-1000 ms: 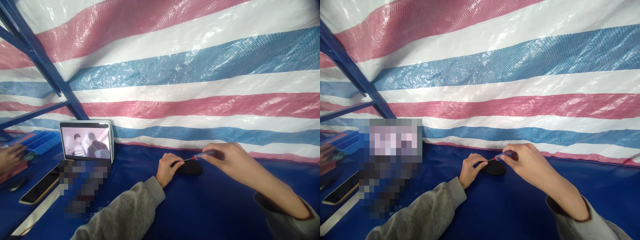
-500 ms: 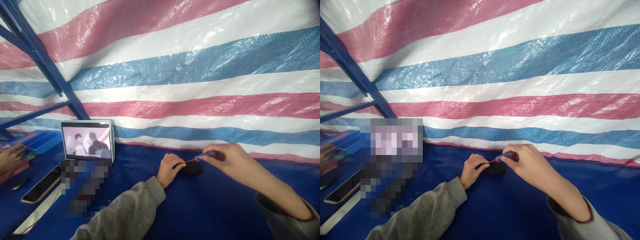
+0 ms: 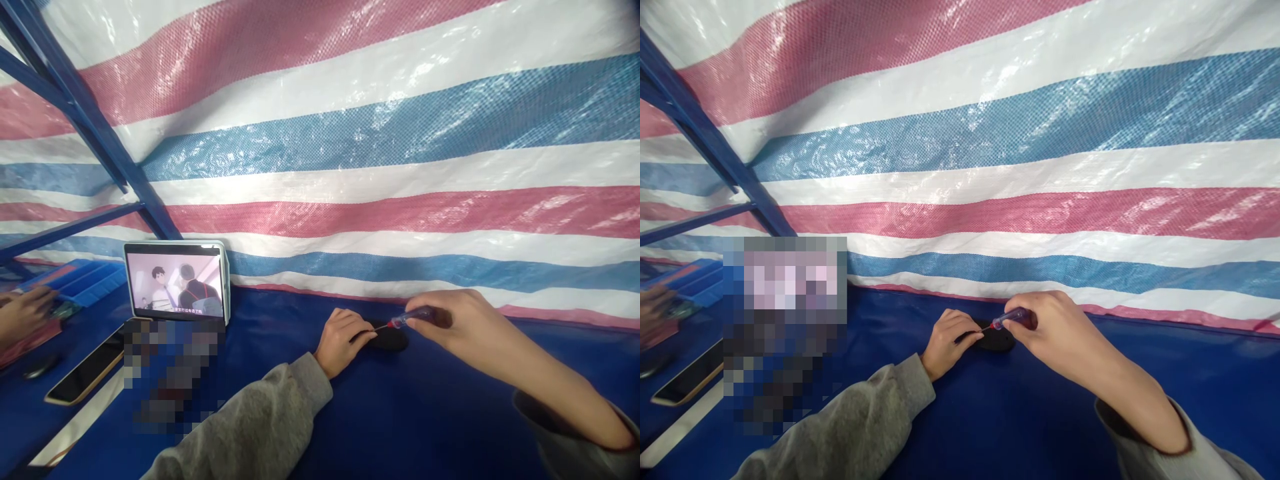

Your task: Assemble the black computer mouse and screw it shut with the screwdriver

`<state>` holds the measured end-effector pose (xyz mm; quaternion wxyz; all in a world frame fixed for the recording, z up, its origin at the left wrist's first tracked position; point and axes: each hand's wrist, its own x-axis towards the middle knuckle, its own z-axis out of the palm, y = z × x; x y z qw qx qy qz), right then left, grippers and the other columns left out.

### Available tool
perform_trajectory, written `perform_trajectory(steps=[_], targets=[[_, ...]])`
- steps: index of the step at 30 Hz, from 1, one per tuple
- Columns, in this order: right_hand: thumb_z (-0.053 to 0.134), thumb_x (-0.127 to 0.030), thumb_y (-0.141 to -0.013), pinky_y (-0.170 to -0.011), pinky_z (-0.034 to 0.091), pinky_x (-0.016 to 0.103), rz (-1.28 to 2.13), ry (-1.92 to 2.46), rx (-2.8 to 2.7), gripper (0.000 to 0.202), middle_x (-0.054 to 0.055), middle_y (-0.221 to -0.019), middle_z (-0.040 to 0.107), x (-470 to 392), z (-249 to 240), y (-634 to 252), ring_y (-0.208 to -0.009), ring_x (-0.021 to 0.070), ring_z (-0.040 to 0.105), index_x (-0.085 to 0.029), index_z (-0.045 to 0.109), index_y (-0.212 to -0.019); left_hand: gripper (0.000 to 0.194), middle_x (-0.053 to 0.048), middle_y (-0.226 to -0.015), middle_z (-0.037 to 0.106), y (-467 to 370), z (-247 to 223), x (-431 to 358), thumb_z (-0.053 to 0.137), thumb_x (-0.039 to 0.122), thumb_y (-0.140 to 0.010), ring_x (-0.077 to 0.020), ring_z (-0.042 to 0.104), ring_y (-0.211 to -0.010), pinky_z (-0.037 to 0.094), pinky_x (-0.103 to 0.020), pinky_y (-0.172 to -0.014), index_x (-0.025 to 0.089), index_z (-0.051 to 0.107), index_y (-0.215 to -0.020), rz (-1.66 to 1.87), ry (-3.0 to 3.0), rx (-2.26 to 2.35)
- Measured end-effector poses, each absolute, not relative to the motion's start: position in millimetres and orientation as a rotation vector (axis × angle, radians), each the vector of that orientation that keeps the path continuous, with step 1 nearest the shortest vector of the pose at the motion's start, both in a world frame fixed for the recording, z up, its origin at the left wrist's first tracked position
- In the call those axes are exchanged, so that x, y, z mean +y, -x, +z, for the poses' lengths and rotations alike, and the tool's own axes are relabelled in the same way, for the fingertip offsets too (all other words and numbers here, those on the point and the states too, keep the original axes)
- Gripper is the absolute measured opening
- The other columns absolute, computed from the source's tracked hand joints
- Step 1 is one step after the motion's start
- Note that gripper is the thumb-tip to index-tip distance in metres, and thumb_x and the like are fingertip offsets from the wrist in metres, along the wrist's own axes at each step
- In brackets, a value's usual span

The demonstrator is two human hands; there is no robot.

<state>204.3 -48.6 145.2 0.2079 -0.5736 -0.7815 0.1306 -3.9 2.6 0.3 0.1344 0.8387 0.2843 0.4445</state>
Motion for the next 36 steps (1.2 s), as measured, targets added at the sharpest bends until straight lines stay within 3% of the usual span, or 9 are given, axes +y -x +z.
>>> perform_trajectory(steps=[24, 27, 31, 36], targets=[[0.059, -0.043, -0.083, -0.056, 0.045, 0.027, 0.471, 1.537, -2.016, 0.020, -0.002, -0.064, 0.065, -49.1, 138.4, -192.7, -0.058, 0.0148, 0.057, -0.025, 0.067, -0.082, 0.018, -0.003, -0.083, 0.072, 4.0, 3.8, -0.5, 0.057, 0.032, -0.095, -0.0173, 0.065, -0.084, 0.043, -0.032, -0.081, 0.019, 0.068, -0.089, 1.239, -2.464, 0.777], [0.055, -0.044, -0.085, -0.055, 0.044, 0.026, 0.389, 1.525, -2.024, 0.023, -0.002, -0.063, 0.064, -48.9, 140.9, -193.8, -0.056, 0.0141, 0.055, -0.024, 0.065, -0.079, 0.020, -0.005, -0.094, 0.072, 4.1, 6.5, -1.2, 0.060, 0.037, -0.093, -0.0189, 0.065, -0.090, 0.044, -0.033, -0.084, 0.020, 0.068, -0.098, 1.193, -2.468, 0.835], [0.052, -0.046, -0.086, -0.056, 0.043, 0.027, 0.274, 1.569, -1.981, 0.025, -0.001, -0.064, 0.066, -45.4, 143.5, -201.6, -0.053, 0.0144, 0.057, -0.024, 0.061, -0.079, 0.042, -0.009, -0.120, 0.065, 4.2, 3.9, 1.0, 0.066, 0.049, -0.085, -0.0245, 0.060, -0.110, 0.041, -0.039, -0.096, 0.022, 0.063, -0.117, 1.053, -2.568, 0.796], [0.050, -0.045, -0.086, -0.058, 0.042, 0.029, 0.220, 1.684, -2.022, 0.024, 0.001, -0.067, 0.069, -40.5, 141.6, -209.4, -0.059, 0.0189, 0.062, -0.024, 0.060, -0.078, 0.037, -0.008, -0.131, 0.058, 4.6, -1.4, 3.6, 0.062, 0.039, -0.091, -0.0238, 0.055, -0.118, 0.038, -0.040, -0.100, 0.025, 0.059, -0.125, 0.921, -2.639, 0.782]])
